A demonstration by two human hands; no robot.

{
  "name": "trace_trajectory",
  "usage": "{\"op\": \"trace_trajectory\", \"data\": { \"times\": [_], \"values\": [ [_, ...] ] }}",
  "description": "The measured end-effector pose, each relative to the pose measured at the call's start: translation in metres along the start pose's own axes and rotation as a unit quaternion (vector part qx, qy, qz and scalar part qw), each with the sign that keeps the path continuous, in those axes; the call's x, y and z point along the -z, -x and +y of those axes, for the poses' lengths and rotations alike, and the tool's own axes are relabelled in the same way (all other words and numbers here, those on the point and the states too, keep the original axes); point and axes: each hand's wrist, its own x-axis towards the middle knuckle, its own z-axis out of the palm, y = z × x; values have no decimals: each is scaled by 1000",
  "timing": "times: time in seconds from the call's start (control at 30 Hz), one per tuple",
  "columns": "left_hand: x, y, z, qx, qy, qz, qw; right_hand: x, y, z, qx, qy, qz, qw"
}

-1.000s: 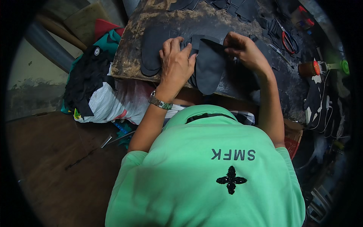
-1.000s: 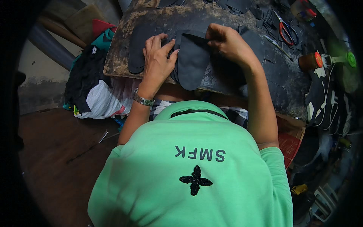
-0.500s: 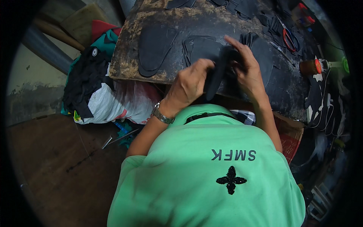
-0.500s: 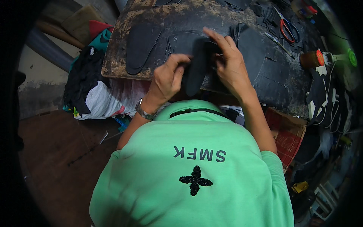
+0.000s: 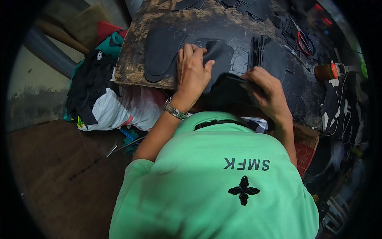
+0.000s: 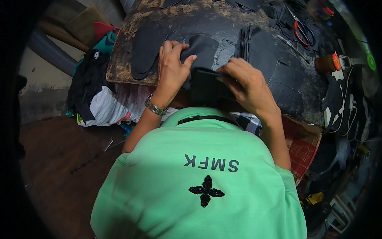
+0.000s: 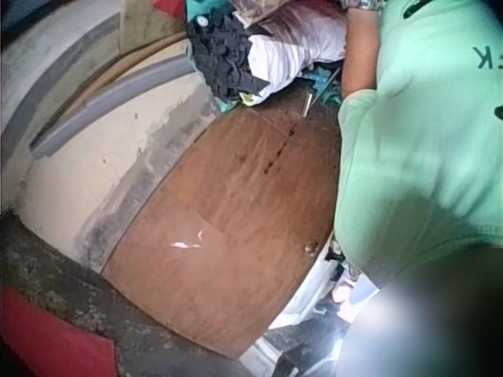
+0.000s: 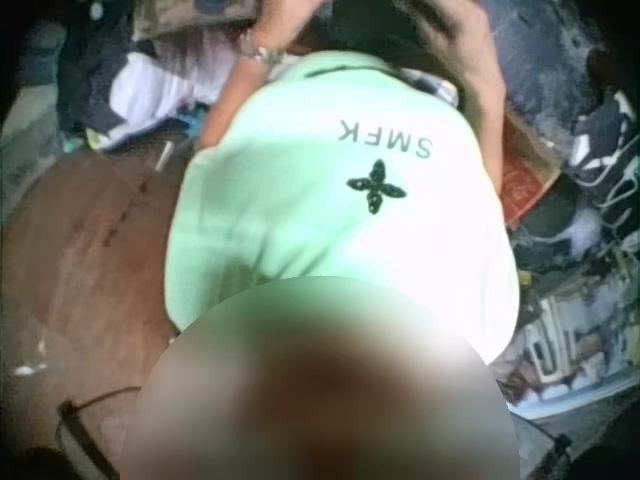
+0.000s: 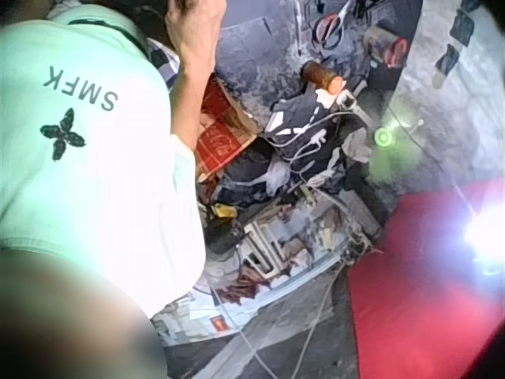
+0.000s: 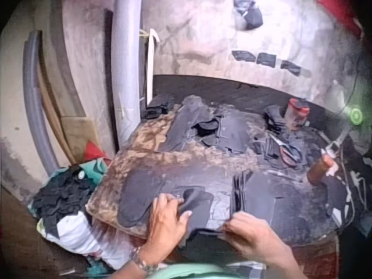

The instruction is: The person marks black material pieces with a white marker, then stacks and sorts them into piles on a workbench. The person handles the pieces one at a time, aligns them, and organizes them into separate stacks.

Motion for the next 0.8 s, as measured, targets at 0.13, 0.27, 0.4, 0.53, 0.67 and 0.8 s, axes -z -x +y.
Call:
{"op": "trace_trajectory", "data": {
  "times": [0.13,0.27,0.4,0.53,0.67,0.8],
  "values": [
    [8,3,8,12,99,-46,994,-20,-19,10,11,20,74,997],
    [25,3,-1,45,320,-131,937,-21,-25,15,22,-39,40,998],
    [20,-14,-22,0,198,-17,980,-15,-14,11,66,-31,14,997],
    [9,-19,-27,-29,-44,-67,996,-14,-8,6,107,-13,33,994],
    [9,-18,-21,-20,-18,-29,999,-7,-15,6,113,28,-1,993],
    [15,-19,-10,-65,-49,22,996,-13,-29,5,83,20,18,996]
  ]
}}
